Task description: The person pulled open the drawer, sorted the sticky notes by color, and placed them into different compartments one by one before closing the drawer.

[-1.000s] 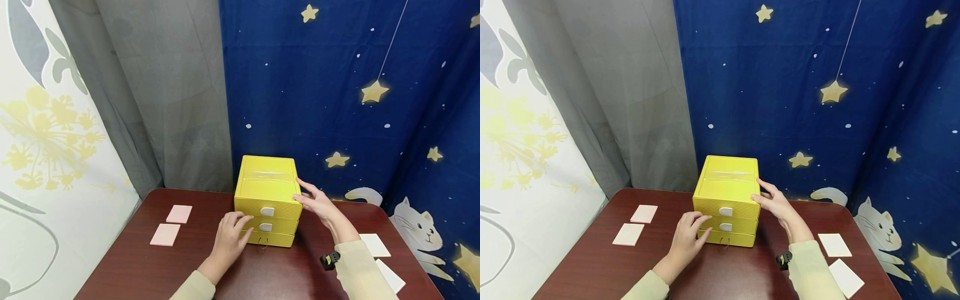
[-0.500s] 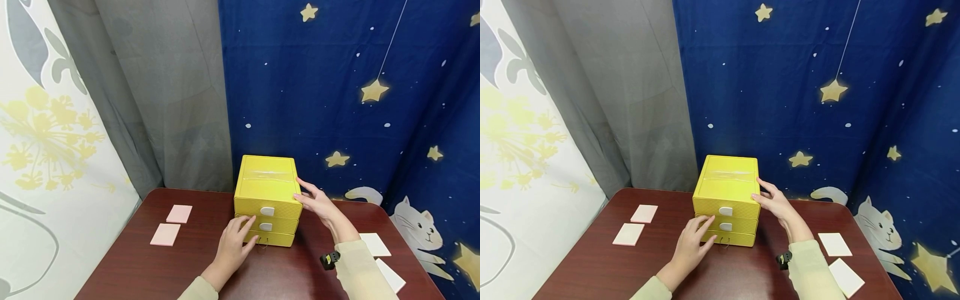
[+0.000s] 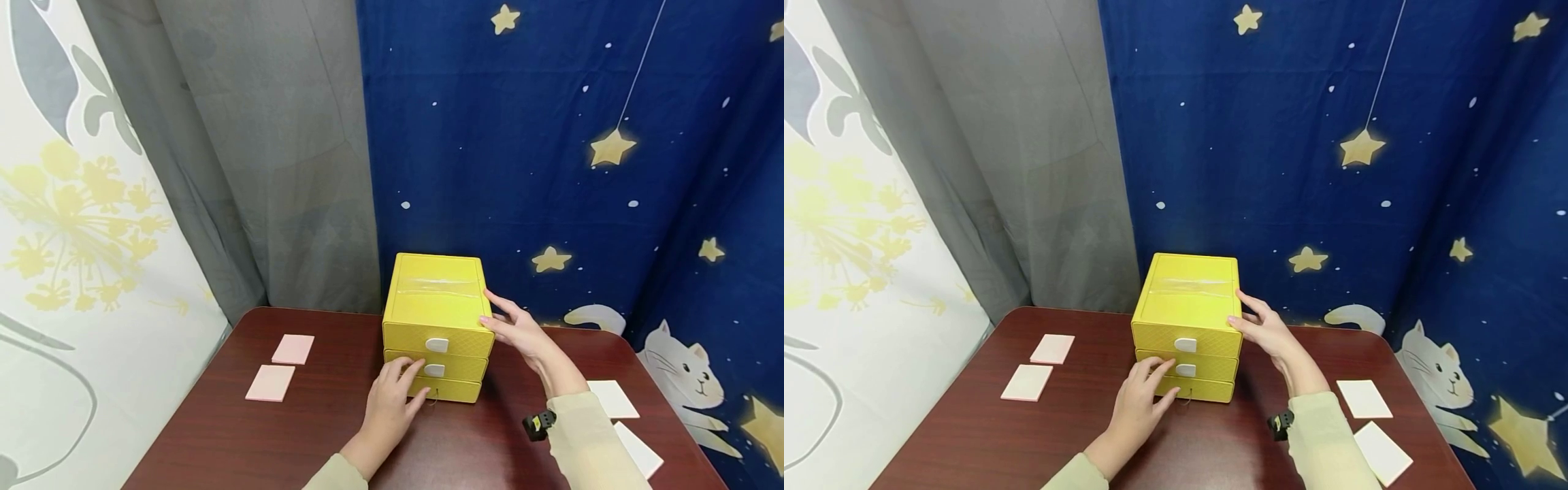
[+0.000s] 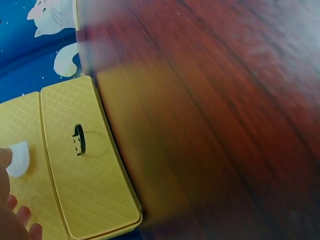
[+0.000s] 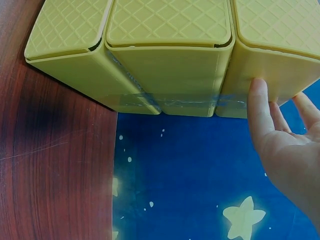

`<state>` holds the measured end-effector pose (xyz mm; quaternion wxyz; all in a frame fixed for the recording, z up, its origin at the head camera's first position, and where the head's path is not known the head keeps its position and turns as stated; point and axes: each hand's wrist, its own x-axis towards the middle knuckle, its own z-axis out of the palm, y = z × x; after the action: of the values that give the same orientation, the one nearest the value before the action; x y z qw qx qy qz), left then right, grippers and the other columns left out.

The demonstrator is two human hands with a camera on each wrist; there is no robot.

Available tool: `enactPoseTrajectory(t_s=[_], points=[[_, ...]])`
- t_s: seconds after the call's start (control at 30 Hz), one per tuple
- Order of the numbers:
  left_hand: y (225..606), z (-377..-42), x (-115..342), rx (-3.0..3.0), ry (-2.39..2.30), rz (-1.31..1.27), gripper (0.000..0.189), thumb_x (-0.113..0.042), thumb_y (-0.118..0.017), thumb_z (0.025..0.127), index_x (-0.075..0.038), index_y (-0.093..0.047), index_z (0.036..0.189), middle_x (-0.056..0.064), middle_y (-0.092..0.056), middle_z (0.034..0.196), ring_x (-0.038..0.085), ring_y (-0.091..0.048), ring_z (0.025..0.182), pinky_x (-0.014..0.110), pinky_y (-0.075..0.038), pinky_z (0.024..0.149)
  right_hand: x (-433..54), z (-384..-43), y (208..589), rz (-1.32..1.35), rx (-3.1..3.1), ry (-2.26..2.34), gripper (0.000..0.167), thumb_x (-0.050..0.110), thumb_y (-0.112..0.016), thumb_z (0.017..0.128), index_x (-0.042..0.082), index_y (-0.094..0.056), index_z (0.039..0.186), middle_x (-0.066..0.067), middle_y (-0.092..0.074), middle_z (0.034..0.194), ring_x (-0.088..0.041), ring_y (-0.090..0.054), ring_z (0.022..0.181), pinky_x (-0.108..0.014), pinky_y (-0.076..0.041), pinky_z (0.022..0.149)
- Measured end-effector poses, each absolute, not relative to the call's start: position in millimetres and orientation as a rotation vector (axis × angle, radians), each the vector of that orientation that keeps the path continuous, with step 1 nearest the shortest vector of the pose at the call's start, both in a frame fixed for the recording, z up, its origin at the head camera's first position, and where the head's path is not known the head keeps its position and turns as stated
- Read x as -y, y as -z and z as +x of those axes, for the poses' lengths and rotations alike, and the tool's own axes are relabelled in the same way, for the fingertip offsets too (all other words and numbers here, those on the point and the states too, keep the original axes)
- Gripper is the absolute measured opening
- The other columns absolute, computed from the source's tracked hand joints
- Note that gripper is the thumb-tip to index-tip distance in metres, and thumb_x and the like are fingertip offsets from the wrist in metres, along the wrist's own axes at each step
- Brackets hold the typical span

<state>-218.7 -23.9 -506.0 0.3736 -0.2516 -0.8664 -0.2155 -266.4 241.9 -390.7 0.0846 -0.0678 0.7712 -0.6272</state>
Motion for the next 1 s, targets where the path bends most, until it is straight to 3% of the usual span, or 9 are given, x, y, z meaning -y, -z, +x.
enactPoseTrajectory(t_s=[0.17, 0.5, 1.0], points=[[504, -220, 18, 2.238, 0.520, -0.644, 0.045, -0.032, -0.078, 0.076, -0.021, -0.064, 0.117, -0.002, -0.057, 0.108, 0.015, -0.055, 0.100, 0.031, -0.051, 0.075, -243, -266, 391, -0.207, -2.301, 1.862, 0.074, 0.031, -0.064, 0.090, 0.026, -0.023, 0.151, -0.012, -0.008, 0.157, -0.034, -0.036, 0.135, -0.048, -0.038, 0.105], [506, -228, 8, 2.157, 0.424, -0.629, 0.039, -0.025, -0.081, 0.071, -0.021, -0.066, 0.107, -0.006, -0.059, 0.097, 0.015, -0.057, 0.088, 0.029, -0.049, 0.065, -244, -267, 392, -0.208, -2.298, 1.865, 0.074, 0.031, -0.064, 0.090, 0.026, -0.023, 0.151, -0.012, -0.007, 0.157, -0.034, -0.034, 0.136, -0.049, -0.037, 0.106], [505, -236, -1, 2.034, 0.403, -0.630, 0.021, -0.017, -0.075, 0.076, -0.019, -0.067, 0.094, -0.005, -0.059, 0.088, 0.014, -0.057, 0.078, 0.025, -0.047, 0.059, -243, -267, 390, -0.200, -2.303, 1.857, 0.074, 0.032, -0.065, 0.089, 0.027, -0.023, 0.151, -0.012, -0.007, 0.157, -0.034, -0.031, 0.138, -0.050, -0.036, 0.106]])
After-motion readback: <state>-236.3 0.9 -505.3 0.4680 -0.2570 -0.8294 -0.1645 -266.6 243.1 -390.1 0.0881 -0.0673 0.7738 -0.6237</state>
